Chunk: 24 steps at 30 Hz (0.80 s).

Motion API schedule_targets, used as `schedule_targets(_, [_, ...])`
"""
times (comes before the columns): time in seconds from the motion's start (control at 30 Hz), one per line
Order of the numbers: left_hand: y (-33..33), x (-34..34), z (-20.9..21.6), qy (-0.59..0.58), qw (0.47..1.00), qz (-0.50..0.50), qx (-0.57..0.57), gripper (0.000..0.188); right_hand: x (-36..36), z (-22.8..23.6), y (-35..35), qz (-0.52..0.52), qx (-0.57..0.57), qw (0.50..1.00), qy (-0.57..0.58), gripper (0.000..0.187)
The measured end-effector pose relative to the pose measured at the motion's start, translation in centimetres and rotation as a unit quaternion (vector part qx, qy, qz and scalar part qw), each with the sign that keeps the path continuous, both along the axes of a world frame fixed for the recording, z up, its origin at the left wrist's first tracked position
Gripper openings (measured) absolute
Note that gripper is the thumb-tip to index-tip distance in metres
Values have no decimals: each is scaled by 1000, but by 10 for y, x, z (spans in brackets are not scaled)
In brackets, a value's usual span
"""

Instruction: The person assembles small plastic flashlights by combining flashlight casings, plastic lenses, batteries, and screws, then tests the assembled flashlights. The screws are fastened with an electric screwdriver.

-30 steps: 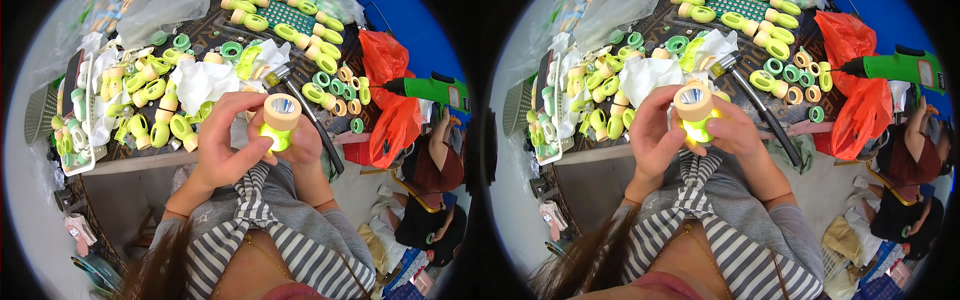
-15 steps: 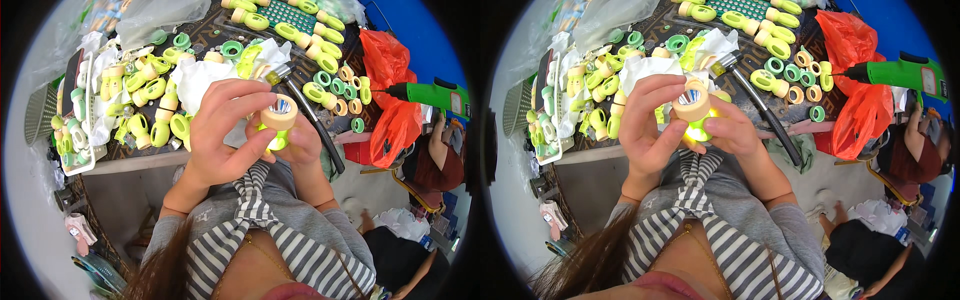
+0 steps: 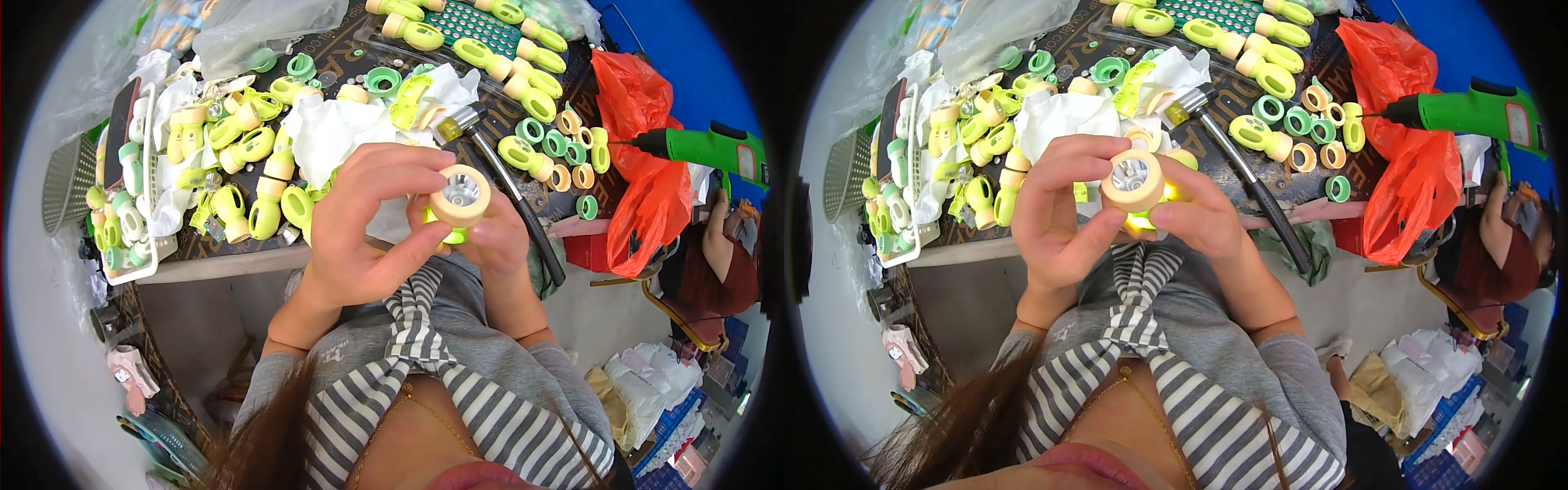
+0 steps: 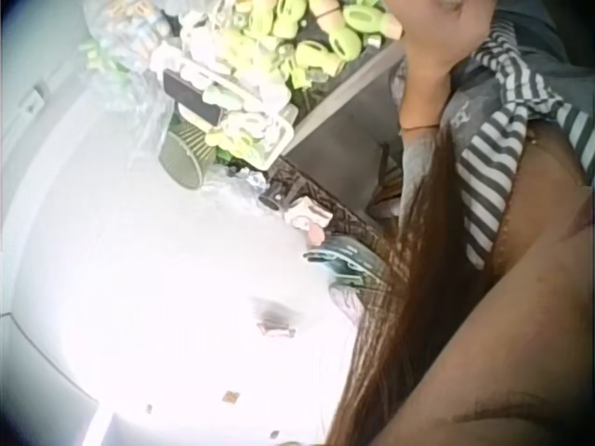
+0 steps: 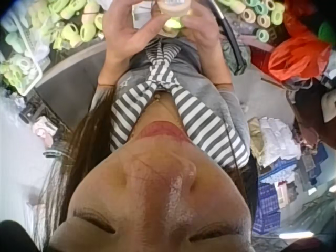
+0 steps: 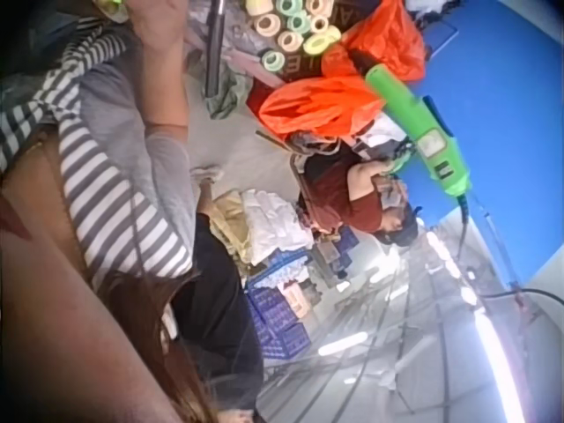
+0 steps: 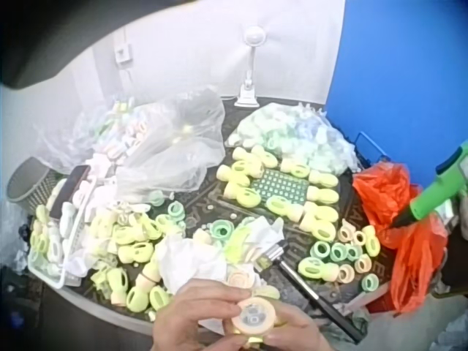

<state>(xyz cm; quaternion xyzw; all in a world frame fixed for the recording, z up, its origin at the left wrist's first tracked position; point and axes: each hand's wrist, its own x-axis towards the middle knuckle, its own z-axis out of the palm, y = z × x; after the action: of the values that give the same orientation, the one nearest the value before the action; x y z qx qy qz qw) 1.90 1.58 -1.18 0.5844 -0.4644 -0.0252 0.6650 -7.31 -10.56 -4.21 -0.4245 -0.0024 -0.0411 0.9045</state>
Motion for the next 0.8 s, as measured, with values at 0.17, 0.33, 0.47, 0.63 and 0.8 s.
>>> schedule_targets(0.17, [4,3,-1,17,1000,-3,-4,33,-7,8,-8,46,-34,998,24,50])
schedule_targets(0.33, [8,8,-4,2,1000,-4,5,33,-6,24,-4,-63,-238,969,13,45])
schedule_targets(0.47, [9,9,-5,-16,1000,-3,6,34,-4,23,-4,-116,-338,933,-40,45])
schedule_targets(0.63, [10,10,-7,-36,999,7,2,35,2,24,-5,-145,-408,896,-96,45])
schedule_targets(0.8, [12,10,-2,-63,998,16,15,34,5,22,-8,-154,-440,877,-114,43])
